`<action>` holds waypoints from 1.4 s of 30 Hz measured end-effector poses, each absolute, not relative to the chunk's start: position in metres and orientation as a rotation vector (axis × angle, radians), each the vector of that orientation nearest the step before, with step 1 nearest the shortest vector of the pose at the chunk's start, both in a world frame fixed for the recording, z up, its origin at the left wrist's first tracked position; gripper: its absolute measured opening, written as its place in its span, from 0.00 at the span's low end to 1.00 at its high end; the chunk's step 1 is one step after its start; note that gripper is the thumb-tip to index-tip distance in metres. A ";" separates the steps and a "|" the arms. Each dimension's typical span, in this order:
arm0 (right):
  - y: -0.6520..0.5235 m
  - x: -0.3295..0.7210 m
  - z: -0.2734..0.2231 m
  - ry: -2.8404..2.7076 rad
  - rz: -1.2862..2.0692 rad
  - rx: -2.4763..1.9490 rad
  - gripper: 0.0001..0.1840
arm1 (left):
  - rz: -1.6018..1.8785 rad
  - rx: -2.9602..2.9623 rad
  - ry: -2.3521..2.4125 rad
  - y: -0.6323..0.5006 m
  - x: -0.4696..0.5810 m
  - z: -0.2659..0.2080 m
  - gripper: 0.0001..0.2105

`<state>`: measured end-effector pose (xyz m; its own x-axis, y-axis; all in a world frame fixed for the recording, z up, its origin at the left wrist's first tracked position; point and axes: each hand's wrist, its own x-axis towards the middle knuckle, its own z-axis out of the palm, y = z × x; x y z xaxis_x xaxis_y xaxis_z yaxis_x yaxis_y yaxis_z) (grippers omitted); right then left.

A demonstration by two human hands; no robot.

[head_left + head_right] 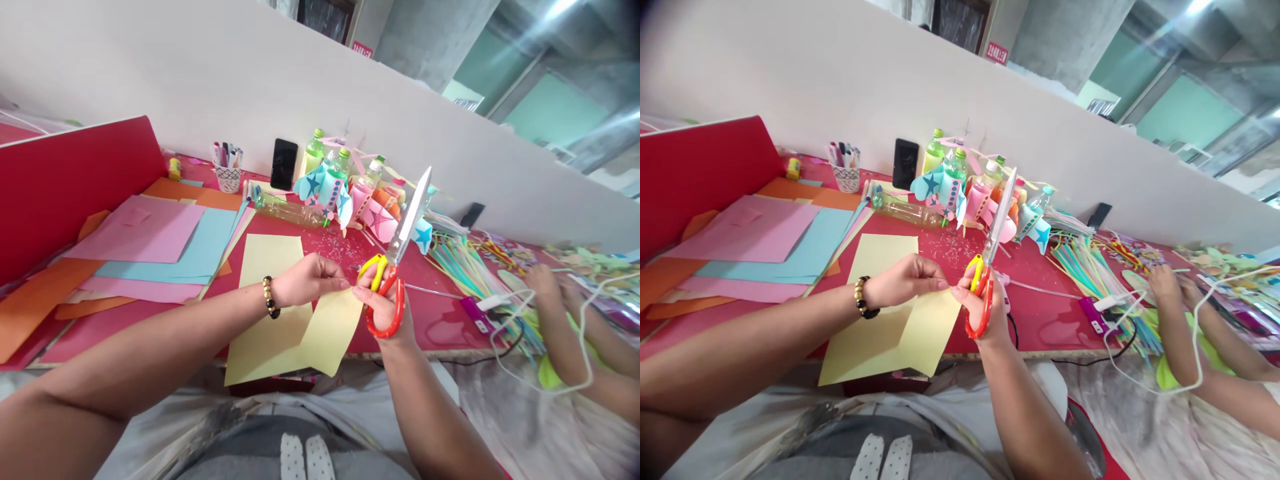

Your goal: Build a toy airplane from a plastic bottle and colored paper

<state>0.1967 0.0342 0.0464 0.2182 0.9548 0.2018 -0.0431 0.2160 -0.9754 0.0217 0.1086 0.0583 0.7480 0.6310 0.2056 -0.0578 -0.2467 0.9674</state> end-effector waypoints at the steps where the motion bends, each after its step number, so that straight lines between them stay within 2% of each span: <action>1: 0.036 0.197 0.046 -1.089 0.944 -1.089 0.16 | 0.669 1.719 0.452 0.110 0.020 0.060 0.16; 7: 0.050 0.197 0.046 -1.180 0.890 -1.129 0.15 | 0.741 1.663 0.607 0.125 0.011 0.062 0.15; 13: 0.051 0.195 0.023 -1.142 1.054 -1.153 0.21 | 1.048 1.496 0.823 0.139 0.009 0.057 0.14; 19: 0.044 0.203 0.018 -1.090 1.103 -1.132 0.19 | 1.109 1.419 0.923 0.149 0.006 0.056 0.15; 26: 0.046 0.214 0.024 -0.998 0.968 -1.137 0.19 | 0.889 1.525 1.014 0.136 -0.025 0.061 0.13; 31: 0.047 0.221 0.023 -1.016 1.031 -1.090 0.21 | 0.340 1.685 0.947 0.122 -0.055 0.061 0.12; 36: 0.046 0.221 0.031 -1.211 1.206 -1.098 0.19 | 0.474 1.921 0.868 0.122 -0.038 0.081 0.23; 39: 0.046 0.219 0.035 -1.255 1.262 -1.155 0.22 | 0.359 2.073 0.784 0.119 -0.006 0.090 0.19; 42: 0.045 0.219 0.039 -1.245 1.314 -1.151 0.23 | 0.187 2.110 0.731 0.114 0.020 0.087 0.09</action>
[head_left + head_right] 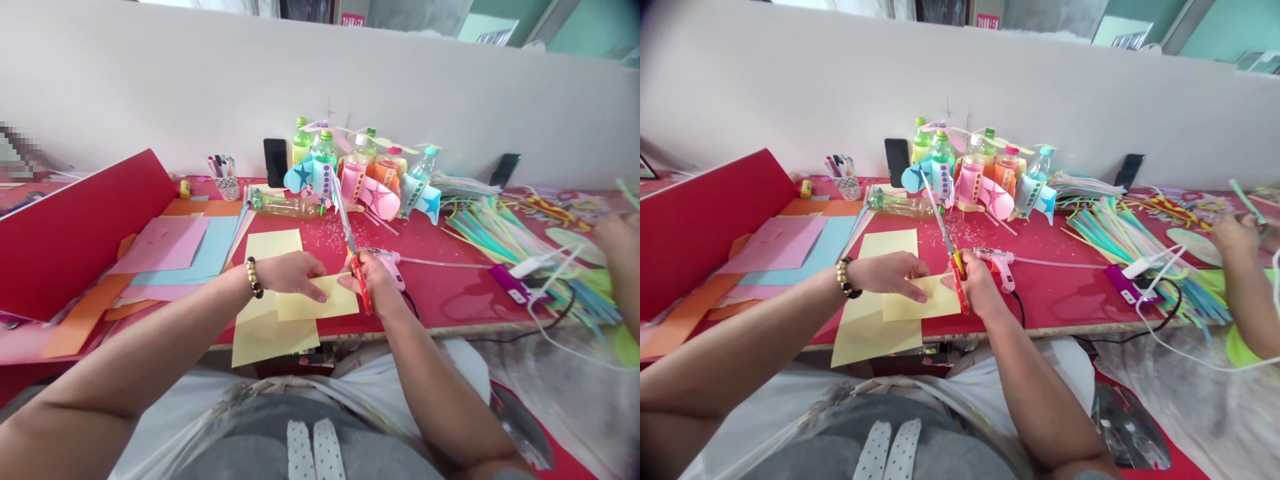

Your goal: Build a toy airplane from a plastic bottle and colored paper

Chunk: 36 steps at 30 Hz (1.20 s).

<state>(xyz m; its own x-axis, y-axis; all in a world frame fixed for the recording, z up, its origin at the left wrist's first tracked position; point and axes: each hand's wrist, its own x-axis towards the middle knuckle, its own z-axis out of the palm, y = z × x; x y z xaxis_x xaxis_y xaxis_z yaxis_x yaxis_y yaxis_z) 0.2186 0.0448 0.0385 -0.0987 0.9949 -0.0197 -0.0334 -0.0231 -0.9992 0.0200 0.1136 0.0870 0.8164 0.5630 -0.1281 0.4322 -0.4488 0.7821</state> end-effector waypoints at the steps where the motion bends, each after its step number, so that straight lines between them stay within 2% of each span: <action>1: 0.044 0.220 0.040 -1.249 1.294 -1.150 0.22 | 0.144 2.081 0.740 0.112 0.024 0.085 0.09; 4: 0.041 0.224 0.042 -1.239 1.159 -1.152 0.19 | 0.173 1.851 0.841 0.110 0.023 0.080 0.09; 7: 0.035 0.227 0.042 -1.210 1.132 -1.062 0.15 | 0.458 1.479 0.877 0.110 0.011 0.084 0.11; 11: 0.025 0.218 0.037 -1.266 1.196 -0.937 0.15 | 0.886 1.182 0.822 0.110 -0.005 0.095 0.12; 15: 0.013 0.202 0.033 -1.303 1.433 -0.953 0.15 | 1.145 1.110 0.820 0.105 -0.016 0.105 0.12; 19: -0.001 0.190 0.033 -1.343 1.548 -0.930 0.18 | 1.238 1.116 0.836 0.093 -0.024 0.113 0.11; 27: -0.014 0.178 0.034 -1.411 1.488 -0.892 0.23 | 1.386 1.145 0.802 0.068 -0.029 0.108 0.13; 36: -0.013 0.175 0.033 -1.444 1.435 -0.906 0.23 | 1.349 1.081 0.823 0.064 -0.024 0.098 0.14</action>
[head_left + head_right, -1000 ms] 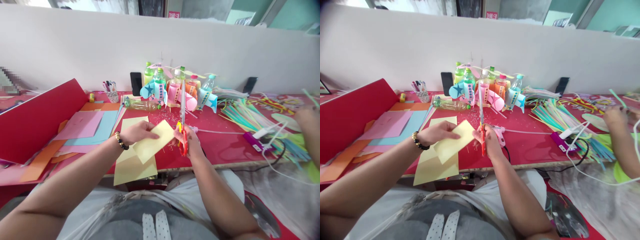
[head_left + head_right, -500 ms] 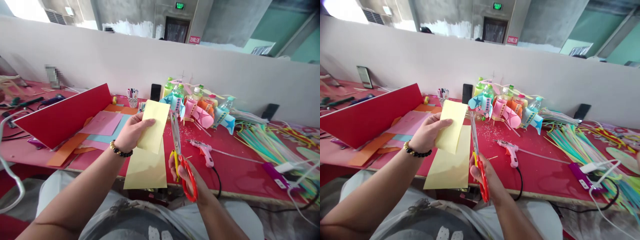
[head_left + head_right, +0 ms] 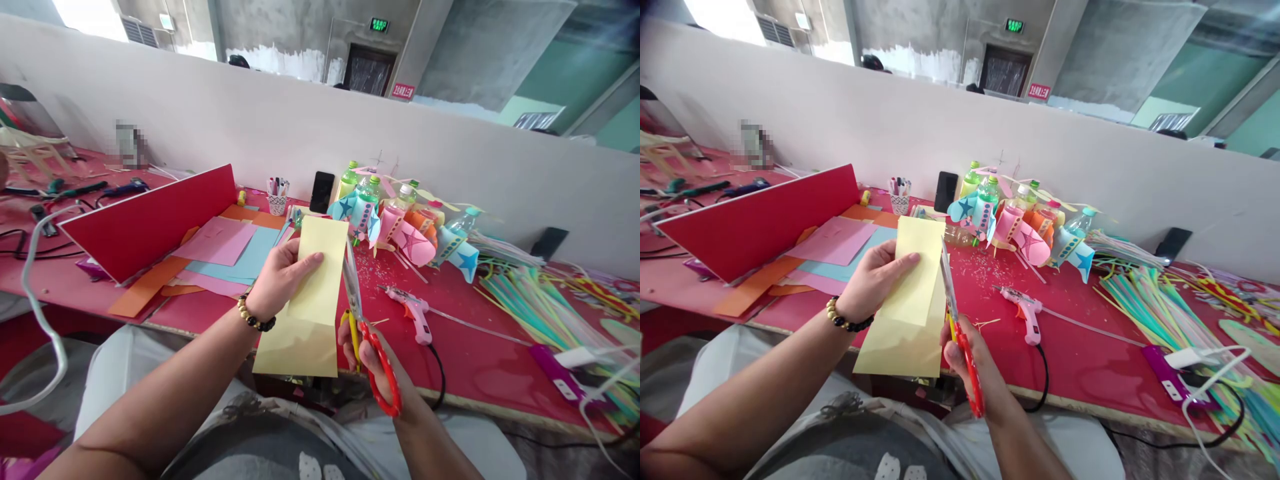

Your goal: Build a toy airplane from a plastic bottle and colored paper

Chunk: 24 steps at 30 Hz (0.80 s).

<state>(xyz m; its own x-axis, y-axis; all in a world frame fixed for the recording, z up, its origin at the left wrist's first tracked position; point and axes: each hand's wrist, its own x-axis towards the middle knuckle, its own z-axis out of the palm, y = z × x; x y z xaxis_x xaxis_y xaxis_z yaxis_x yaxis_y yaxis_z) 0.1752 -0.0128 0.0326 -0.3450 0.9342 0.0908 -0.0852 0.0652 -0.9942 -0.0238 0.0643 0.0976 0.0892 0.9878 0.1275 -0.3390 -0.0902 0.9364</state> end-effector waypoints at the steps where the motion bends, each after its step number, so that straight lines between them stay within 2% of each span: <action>1: -0.012 0.176 0.031 -1.435 1.439 -0.890 0.22 | 1.344 1.076 0.817 0.064 -0.024 0.097 0.14; 7: -0.012 0.166 0.030 -1.202 1.373 -0.939 0.20 | 1.325 0.997 0.753 0.053 0.003 0.074 0.16; 13: -0.007 0.174 0.026 -1.125 1.070 -1.135 0.19 | 1.334 0.822 0.726 0.047 0.033 0.046 0.15; 16: 0.003 0.187 0.023 -1.127 0.973 -1.192 0.21 | 1.276 0.839 0.780 0.055 0.020 0.044 0.14; 20: 0.015 0.200 0.027 -1.180 1.051 -1.204 0.19 | 1.133 0.895 0.865 0.067 -0.012 0.040 0.17; 24: 0.027 0.211 0.031 -1.396 1.006 -1.410 0.15 | 1.237 0.811 0.955 0.070 -0.044 0.031 0.13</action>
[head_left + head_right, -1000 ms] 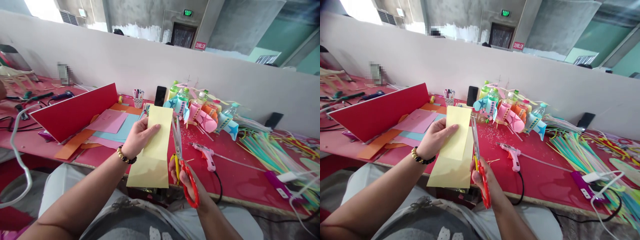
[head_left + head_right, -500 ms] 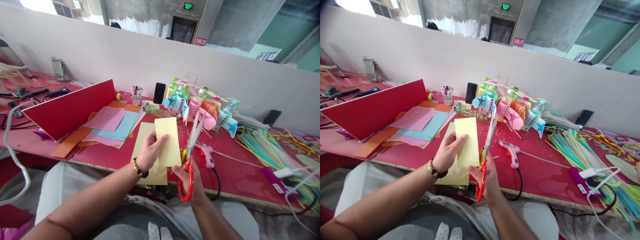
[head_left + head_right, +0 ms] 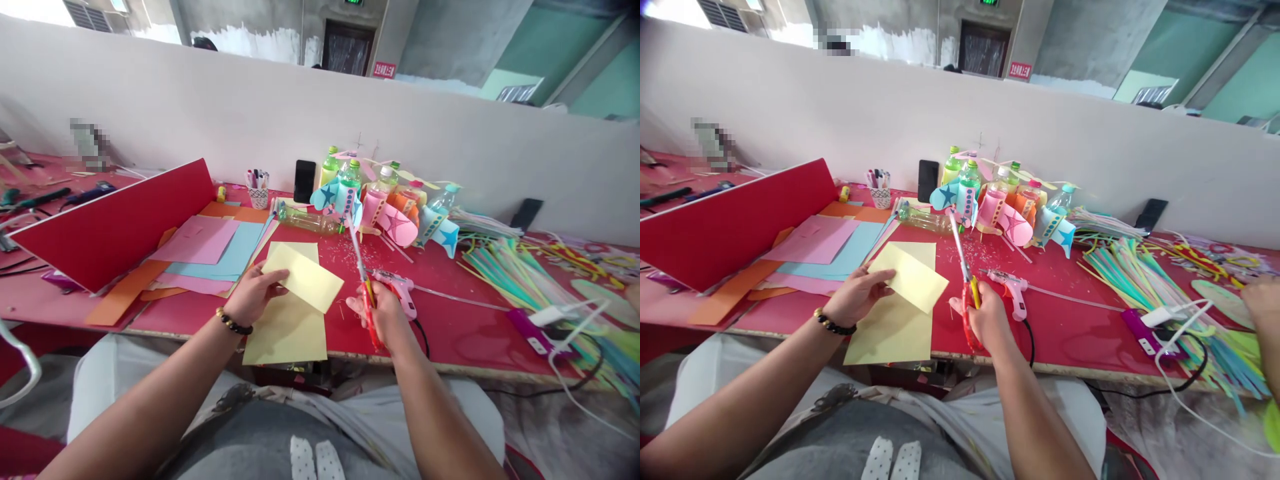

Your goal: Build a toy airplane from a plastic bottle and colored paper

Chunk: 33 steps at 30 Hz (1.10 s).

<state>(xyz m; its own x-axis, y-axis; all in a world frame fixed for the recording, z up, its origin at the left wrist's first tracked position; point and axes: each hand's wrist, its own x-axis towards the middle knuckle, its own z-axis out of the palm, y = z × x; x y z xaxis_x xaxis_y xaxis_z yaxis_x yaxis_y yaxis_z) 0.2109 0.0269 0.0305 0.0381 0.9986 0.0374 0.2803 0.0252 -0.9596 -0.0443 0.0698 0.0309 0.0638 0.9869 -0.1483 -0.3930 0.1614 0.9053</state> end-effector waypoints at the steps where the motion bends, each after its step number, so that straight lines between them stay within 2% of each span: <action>1: 0.030 0.214 0.030 -1.457 0.914 -1.482 0.15 | 1.256 0.797 0.962 0.069 -0.051 0.030 0.14; 6: 0.040 0.221 0.020 -1.763 0.455 -1.669 0.13 | 1.314 0.727 0.968 0.062 -0.071 0.028 0.14; 10: 0.041 0.218 0.017 -1.854 0.363 -1.629 0.15 | 1.336 0.685 0.952 0.060 -0.061 0.026 0.14; 13: 0.037 0.216 0.020 -1.774 0.321 -1.442 0.14 | 1.350 0.682 0.923 0.061 -0.045 0.026 0.14; 15: 0.034 0.213 0.022 -1.672 0.524 -1.303 0.16 | 1.353 0.690 0.895 0.064 -0.032 0.026 0.14; 17: 0.033 0.210 0.021 -1.538 0.862 -1.183 0.20 | 1.348 0.700 0.879 0.066 -0.019 0.025 0.14; 20: 0.035 0.206 0.015 -1.340 1.170 -1.099 0.20 | 1.316 0.726 0.882 0.070 -0.004 0.021 0.16; 25: 0.039 0.207 0.009 -1.185 1.256 -1.101 0.14 | 1.143 0.822 0.885 0.074 -0.004 0.018 0.18; 33: 0.040 0.212 0.015 -1.090 1.379 -1.002 0.09 | 0.962 1.033 0.916 0.082 -0.021 0.025 0.15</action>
<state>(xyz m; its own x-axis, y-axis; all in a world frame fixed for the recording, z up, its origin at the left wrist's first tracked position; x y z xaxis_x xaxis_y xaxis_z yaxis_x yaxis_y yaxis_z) 0.2115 0.0396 0.0153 -0.0843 0.9964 -0.0008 -0.2295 -0.0202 -0.9731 -0.0215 0.0820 0.0255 0.3068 0.9398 -0.1506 -0.1964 0.2174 0.9561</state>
